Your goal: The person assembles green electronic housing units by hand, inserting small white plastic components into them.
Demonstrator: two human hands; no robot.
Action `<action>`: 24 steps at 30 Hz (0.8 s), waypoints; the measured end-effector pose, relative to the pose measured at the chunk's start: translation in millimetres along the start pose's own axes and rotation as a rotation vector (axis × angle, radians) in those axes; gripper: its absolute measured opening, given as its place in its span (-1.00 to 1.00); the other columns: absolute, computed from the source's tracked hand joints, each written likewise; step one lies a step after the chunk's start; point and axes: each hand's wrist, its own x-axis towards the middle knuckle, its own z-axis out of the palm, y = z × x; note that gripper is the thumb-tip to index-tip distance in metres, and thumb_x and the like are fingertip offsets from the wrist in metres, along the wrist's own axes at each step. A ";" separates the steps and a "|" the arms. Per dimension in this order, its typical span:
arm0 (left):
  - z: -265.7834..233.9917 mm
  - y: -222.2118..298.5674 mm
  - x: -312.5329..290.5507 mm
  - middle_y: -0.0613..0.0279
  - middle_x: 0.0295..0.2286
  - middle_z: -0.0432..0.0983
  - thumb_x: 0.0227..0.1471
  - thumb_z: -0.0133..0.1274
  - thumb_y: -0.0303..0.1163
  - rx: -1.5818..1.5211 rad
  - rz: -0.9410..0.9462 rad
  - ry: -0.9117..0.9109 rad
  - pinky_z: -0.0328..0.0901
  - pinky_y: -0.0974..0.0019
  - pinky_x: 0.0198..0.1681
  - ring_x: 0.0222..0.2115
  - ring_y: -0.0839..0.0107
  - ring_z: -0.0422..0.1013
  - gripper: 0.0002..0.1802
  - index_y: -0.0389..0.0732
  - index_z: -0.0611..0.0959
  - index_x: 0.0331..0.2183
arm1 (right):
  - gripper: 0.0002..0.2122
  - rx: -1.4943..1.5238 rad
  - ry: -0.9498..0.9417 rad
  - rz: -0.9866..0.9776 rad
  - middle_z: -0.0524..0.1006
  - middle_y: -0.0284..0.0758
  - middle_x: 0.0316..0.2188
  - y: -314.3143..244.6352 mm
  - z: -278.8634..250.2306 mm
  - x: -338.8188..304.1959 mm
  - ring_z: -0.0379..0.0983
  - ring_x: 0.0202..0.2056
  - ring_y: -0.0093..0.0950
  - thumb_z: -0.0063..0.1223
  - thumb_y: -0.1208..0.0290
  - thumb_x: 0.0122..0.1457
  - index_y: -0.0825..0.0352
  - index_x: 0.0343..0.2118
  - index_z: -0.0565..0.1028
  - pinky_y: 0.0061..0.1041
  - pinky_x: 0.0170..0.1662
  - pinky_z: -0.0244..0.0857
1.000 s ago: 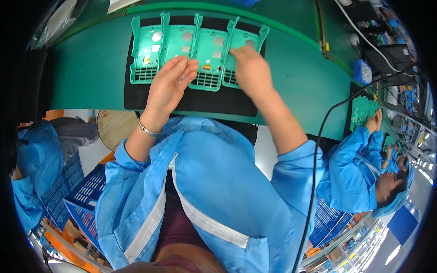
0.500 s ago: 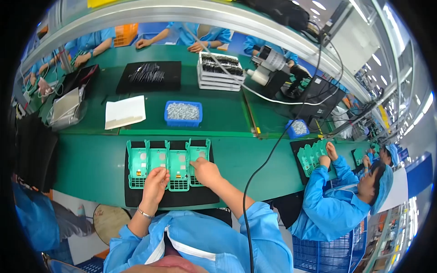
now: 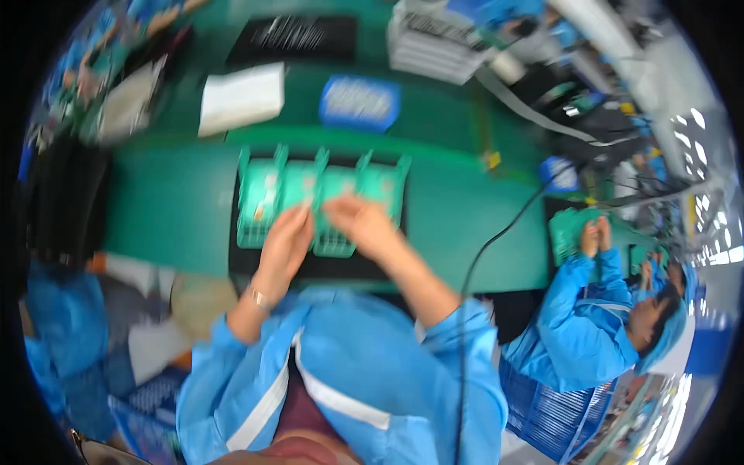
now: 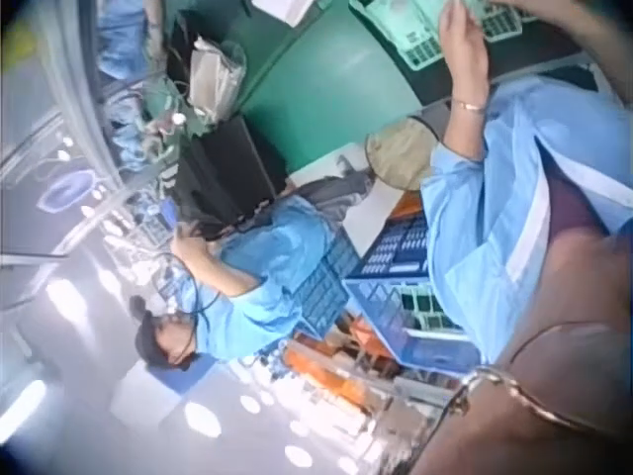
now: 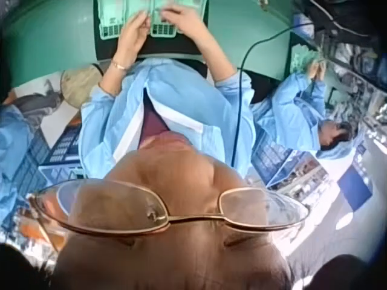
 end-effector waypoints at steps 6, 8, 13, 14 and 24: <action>-2.8 6.6 -6.4 0.30 -0.43 0.51 0.14 -0.01 -0.37 -0.068 -0.103 0.090 0.35 0.58 -0.34 -0.45 0.59 0.42 -0.79 -0.29 0.53 -0.22 | -0.82 0.169 0.014 0.047 0.55 -0.38 -0.39 -8.4 9.5 -0.7 0.46 -0.34 -0.63 0.06 0.48 0.13 0.40 -0.22 0.54 -0.65 -0.23 0.33; -17.5 0.0 -5.9 0.32 -0.43 0.50 0.14 -0.02 -0.38 -0.153 -0.115 -0.012 0.34 0.58 -0.31 -0.44 0.60 0.41 -0.80 -0.29 0.53 -0.22 | -0.82 0.135 0.012 0.056 0.54 -0.39 -0.41 -5.7 13.7 0.3 0.45 -0.35 -0.64 0.08 0.47 0.13 0.41 -0.24 0.54 -0.64 -0.25 0.33; -22.8 -4.9 -9.2 0.34 -0.38 0.46 0.13 0.02 -0.33 -0.187 -0.078 -0.048 0.31 0.57 -0.27 -0.39 0.64 0.36 -0.75 -0.31 0.55 -0.23 | -0.82 0.041 0.014 0.082 0.56 -0.40 -0.44 -11.5 26.3 1.1 0.43 -0.39 -0.68 0.13 0.41 0.09 0.39 -0.29 0.56 -0.68 -0.31 0.31; -22.7 -6.7 -9.9 0.34 -0.38 0.46 0.13 0.02 -0.33 -0.192 -0.083 -0.046 0.31 0.57 -0.27 -0.39 0.64 0.36 -0.75 -0.31 0.55 -0.23 | -0.80 0.038 0.011 0.073 0.57 -0.38 -0.45 -12.1 28.9 1.2 0.43 -0.42 -0.69 0.14 0.37 0.07 0.39 -0.30 0.57 -0.68 -0.33 0.31; -15.8 -0.2 -9.5 0.29 -0.36 0.51 0.13 0.01 -0.34 0.005 -0.075 0.011 0.32 0.48 -0.22 -0.33 0.57 0.40 -0.76 -0.26 0.55 -0.19 | -0.85 -0.191 0.078 0.024 0.56 -0.41 -0.47 -11.3 26.9 9.3 0.43 -0.41 -0.69 0.15 0.42 0.08 0.38 -0.33 0.57 -0.69 -0.32 0.30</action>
